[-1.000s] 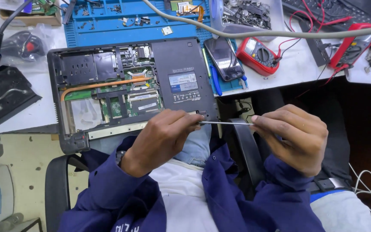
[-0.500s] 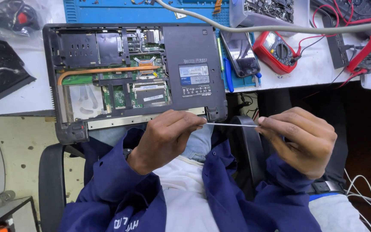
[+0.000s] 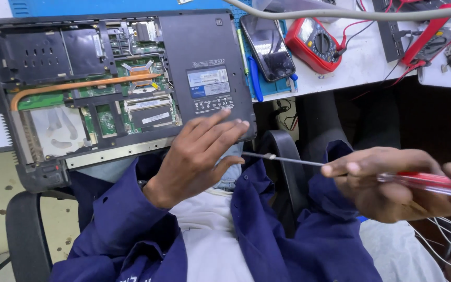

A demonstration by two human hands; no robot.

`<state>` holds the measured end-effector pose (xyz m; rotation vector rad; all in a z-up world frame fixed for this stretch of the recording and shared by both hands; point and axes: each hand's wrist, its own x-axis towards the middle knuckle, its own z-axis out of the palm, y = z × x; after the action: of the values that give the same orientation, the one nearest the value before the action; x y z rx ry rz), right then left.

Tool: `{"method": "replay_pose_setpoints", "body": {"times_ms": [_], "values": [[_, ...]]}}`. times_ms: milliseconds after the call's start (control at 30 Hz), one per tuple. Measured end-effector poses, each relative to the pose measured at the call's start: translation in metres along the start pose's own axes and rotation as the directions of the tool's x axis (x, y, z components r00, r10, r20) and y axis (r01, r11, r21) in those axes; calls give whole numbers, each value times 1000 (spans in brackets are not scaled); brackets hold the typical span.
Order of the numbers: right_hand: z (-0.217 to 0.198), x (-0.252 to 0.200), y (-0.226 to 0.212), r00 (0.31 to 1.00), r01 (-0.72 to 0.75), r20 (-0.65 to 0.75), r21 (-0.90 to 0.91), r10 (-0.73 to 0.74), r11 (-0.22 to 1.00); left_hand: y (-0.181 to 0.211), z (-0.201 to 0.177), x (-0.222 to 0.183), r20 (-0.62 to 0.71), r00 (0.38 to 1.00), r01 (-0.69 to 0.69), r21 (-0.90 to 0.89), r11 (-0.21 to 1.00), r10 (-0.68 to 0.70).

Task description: The person works on a laptop with its bottom cover removed, resting on their lap at a repair bench. They use a red-handled screwdriver to unscrew components from the laptop's rear panel, manipulate small screws and parts by hand, and reposition the laptop while continuing to work on its internals.

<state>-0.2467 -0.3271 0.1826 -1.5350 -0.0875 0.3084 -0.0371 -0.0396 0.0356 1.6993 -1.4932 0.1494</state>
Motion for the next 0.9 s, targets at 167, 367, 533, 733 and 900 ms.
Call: {"method": "replay_pose_setpoints", "body": {"times_ms": [167, 367, 533, 733, 900], "values": [[48, 48, 83, 111, 388, -378, -835, -919, 390, -13, 29, 9, 81, 993, -101, 292, 951, 80], [46, 55, 81, 189, 340, -407, -826, -893, 449, -20, 38, 13, -11, 993, -108, 378, 920, 121], [31, 35, 98, 249, 451, -413, -751, -876, 483, -23, 40, 14, -53, 991, -94, 396, 914, 125], [30, 19, 104, 79, 395, -374, -839, -924, 373, -23, 42, 13, -76, 990, -81, 408, 909, 122], [47, 15, 64, 595, 112, -529, -692, -606, 713, -25, 44, 9, -144, 978, -80, 409, 909, 151]]}}
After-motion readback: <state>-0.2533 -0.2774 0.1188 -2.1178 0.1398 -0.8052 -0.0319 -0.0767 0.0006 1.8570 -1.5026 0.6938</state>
